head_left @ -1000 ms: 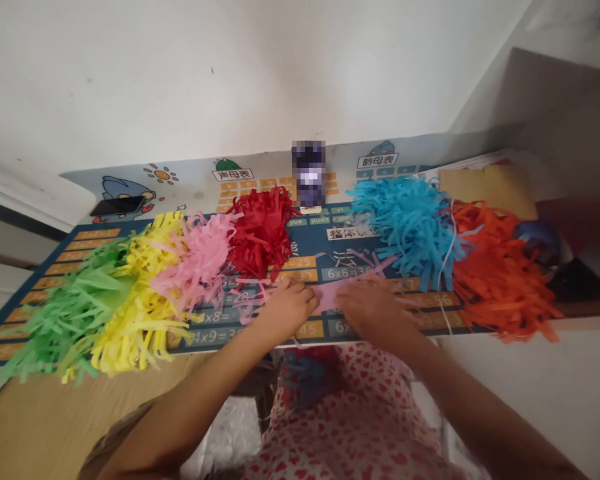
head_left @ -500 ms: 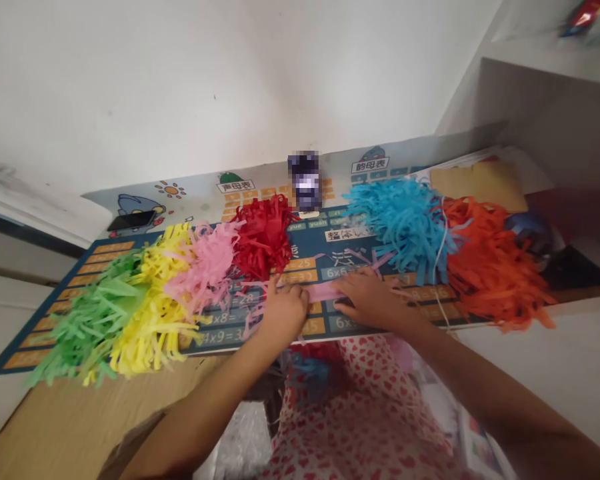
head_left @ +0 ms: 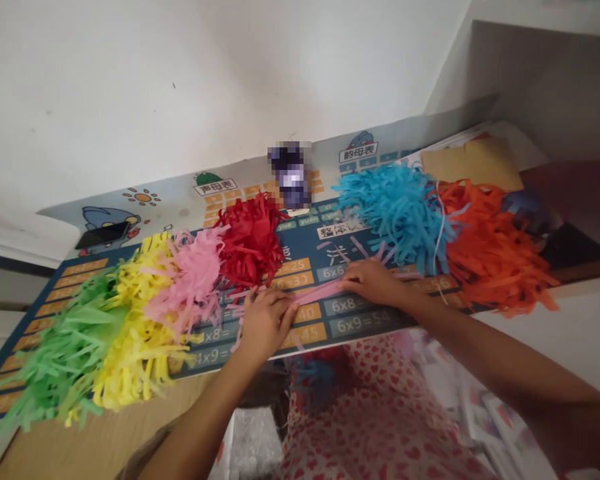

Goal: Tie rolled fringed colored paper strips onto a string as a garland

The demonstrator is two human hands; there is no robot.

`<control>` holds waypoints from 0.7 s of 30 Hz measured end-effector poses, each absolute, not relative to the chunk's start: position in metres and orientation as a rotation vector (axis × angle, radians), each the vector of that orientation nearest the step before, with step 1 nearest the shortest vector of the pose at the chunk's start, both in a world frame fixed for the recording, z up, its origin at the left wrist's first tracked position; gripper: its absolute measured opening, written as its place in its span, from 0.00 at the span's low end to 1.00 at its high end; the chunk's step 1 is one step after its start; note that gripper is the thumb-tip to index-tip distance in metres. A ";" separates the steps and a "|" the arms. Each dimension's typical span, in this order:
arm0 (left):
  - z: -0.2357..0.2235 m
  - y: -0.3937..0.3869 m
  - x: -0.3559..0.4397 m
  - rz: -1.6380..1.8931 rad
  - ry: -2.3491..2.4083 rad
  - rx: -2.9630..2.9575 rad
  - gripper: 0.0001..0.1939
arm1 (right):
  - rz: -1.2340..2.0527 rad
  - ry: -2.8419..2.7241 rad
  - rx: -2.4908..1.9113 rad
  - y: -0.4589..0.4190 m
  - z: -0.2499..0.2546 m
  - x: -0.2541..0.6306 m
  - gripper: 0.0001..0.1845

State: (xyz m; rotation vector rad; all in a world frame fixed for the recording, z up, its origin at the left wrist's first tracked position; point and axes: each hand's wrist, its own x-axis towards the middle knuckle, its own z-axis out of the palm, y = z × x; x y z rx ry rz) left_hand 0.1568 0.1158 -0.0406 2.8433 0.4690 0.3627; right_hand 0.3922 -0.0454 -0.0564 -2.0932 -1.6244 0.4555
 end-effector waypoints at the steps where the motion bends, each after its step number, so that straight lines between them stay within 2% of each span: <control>1: -0.040 0.116 0.159 0.337 0.504 2.833 0.14 | 0.481 -1.608 -2.121 -0.043 -0.054 0.392 0.14; 8: -0.040 0.118 0.170 0.182 0.706 2.804 0.11 | 0.462 -1.476 -2.384 -0.033 -0.050 0.386 0.22; 21: -0.036 0.117 0.180 0.028 0.792 2.869 0.11 | 0.494 -1.413 -2.487 -0.026 -0.049 0.384 0.18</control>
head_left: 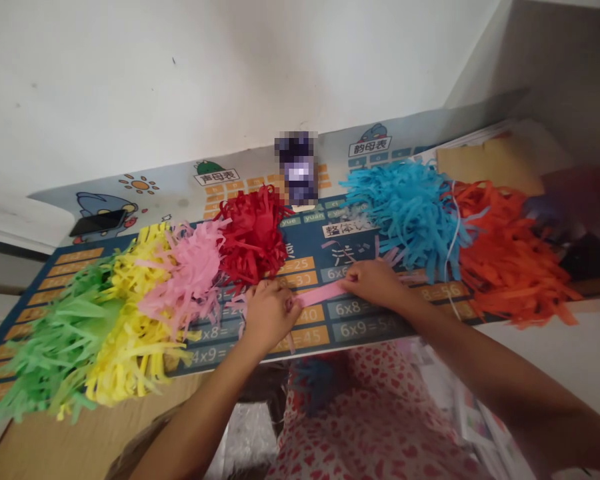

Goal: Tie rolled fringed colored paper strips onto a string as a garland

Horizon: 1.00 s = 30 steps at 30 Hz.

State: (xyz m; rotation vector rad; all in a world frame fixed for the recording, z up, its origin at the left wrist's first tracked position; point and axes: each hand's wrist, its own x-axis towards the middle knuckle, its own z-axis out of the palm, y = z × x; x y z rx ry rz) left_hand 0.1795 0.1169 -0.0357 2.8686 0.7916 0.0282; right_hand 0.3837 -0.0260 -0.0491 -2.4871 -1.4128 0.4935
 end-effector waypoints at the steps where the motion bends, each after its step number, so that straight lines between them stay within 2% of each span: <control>1: -0.035 0.116 0.180 0.049 0.798 2.888 0.09 | 0.503 -1.391 -2.494 -0.026 -0.048 0.382 0.16; 3: -0.033 0.115 0.180 0.138 0.694 2.981 0.07 | 0.408 -1.369 -2.503 -0.027 -0.047 0.378 0.10; 6: -0.029 0.113 0.181 0.156 0.117 3.159 0.12 | 0.009 -1.598 -2.384 -0.034 -0.045 0.369 0.05; 7: -0.027 0.112 0.181 0.109 -0.072 3.185 0.12 | -0.109 -1.740 -2.297 -0.037 -0.045 0.367 0.05; 9: -0.025 0.108 0.183 0.049 -0.240 3.204 0.11 | -0.205 -2.014 -2.109 -0.043 -0.044 0.363 0.09; 14: -0.023 0.089 0.199 0.126 -0.009 3.244 0.12 | -0.218 -2.212 -1.899 -0.043 -0.048 0.368 0.13; 17: -0.025 0.083 0.210 0.107 0.097 3.268 0.11 | -0.185 -2.140 -1.936 -0.035 -0.053 0.372 0.14; 20: -0.028 0.084 0.214 0.096 0.159 3.295 0.10 | -0.118 -2.003 -2.047 -0.028 -0.052 0.369 0.11; 23: -0.032 0.087 0.211 0.162 0.216 3.294 0.08 | -0.186 -1.994 -2.039 -0.026 -0.050 0.358 0.08; 30: -0.041 0.088 0.182 0.320 0.162 3.260 0.09 | -0.287 -2.088 -2.020 -0.049 -0.057 0.359 0.13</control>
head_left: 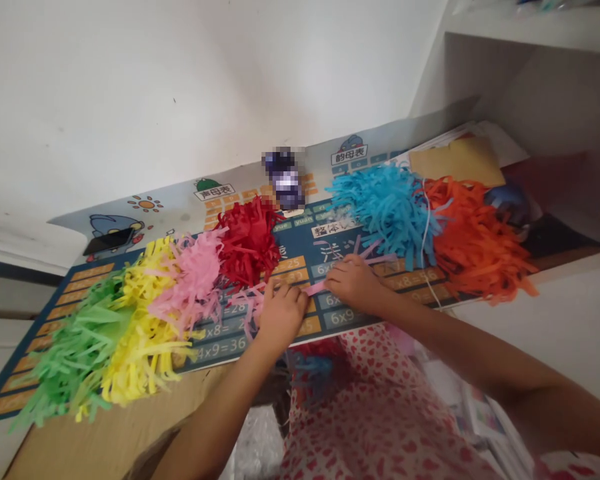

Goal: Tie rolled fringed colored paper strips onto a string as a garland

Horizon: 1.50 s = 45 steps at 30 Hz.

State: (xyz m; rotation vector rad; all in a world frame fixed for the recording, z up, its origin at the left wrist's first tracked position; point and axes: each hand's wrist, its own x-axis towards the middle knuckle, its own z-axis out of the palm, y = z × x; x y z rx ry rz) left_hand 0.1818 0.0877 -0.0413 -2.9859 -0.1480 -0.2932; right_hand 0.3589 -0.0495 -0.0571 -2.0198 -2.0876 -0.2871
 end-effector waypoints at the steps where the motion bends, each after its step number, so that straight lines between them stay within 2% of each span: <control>1: -0.043 0.089 0.177 -0.318 -0.145 -3.010 0.09 | -0.274 -2.059 -2.022 -0.054 -0.060 0.364 0.12; 9: -0.058 0.104 0.159 -0.547 -0.417 -3.283 0.10 | 0.170 -1.711 -1.978 -0.064 -0.074 0.395 0.10; 14: -0.053 0.106 0.167 -0.371 -0.612 -3.284 0.14 | 0.271 -1.595 -2.034 -0.059 -0.070 0.395 0.08; 18: -0.048 0.109 0.175 -0.167 -0.647 -3.242 0.12 | 0.318 -1.527 -2.104 -0.056 -0.066 0.394 0.06; 22: -0.045 0.112 0.178 -0.112 -0.644 -3.271 0.11 | 0.357 -1.519 -2.120 -0.053 -0.066 0.395 0.06; 25: -0.045 0.112 0.179 -0.102 -0.660 -3.268 0.11 | 0.335 -1.516 -2.150 -0.051 -0.065 0.392 0.08; 28: -0.042 0.109 0.178 -0.145 -0.625 -3.194 0.07 | 0.167 -1.564 -2.214 -0.053 -0.061 0.383 0.07; 30: -0.039 0.105 0.177 -0.169 -0.405 -3.120 0.08 | -0.013 -1.720 -2.164 -0.056 -0.057 0.376 0.04; 33: -0.034 0.100 0.176 -0.139 0.024 -3.035 0.11 | -0.173 -2.018 -1.946 -0.061 -0.052 0.369 0.08; 35: -0.033 0.097 0.177 -0.138 0.129 -3.007 0.11 | -0.215 -2.116 -1.858 -0.062 -0.050 0.369 0.09; 39: -0.035 0.091 0.186 -0.200 0.017 -2.968 0.13 | -0.265 -2.151 -1.856 -0.052 -0.053 0.373 0.15; 45: -0.040 0.092 0.193 -0.327 -0.093 -2.966 0.11 | -0.232 -1.959 -1.998 -0.038 -0.055 0.366 0.07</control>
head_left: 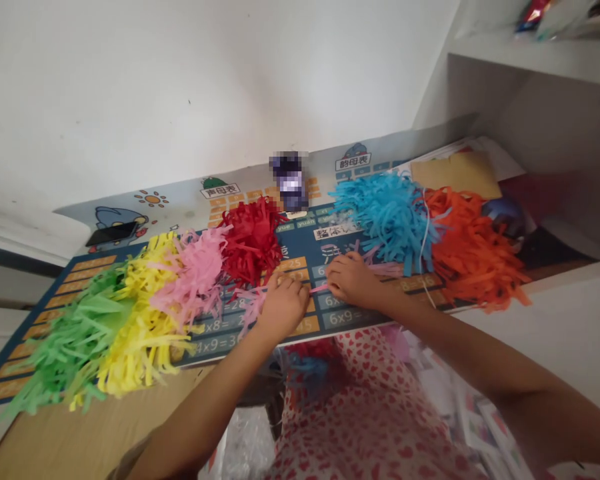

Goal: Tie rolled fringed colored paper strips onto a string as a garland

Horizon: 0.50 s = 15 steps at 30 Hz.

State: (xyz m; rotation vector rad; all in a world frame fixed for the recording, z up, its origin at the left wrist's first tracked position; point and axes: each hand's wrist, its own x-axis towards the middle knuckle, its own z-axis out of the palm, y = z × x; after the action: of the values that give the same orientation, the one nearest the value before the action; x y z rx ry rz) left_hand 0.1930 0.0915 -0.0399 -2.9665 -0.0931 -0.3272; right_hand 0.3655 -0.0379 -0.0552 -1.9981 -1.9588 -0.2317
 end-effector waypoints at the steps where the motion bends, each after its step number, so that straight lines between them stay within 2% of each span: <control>1: -0.041 0.092 0.193 -0.344 -0.094 -2.963 0.10 | -0.253 -1.961 -2.010 -0.037 -0.054 0.361 0.06; 10: -0.056 0.097 0.171 -0.563 -0.066 -3.025 0.07 | -0.350 -2.076 -2.021 -0.053 -0.064 0.361 0.10; 15: -0.068 0.109 0.162 -0.762 -0.339 -3.316 0.07 | -0.068 -1.896 -2.026 -0.059 -0.065 0.379 0.10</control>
State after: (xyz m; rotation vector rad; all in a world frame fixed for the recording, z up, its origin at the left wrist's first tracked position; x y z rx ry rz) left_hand 0.1619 0.1092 -0.0685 -3.3163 -0.3391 -0.7618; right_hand 0.3792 -0.0587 -0.0647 -2.0264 -1.8960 -0.0683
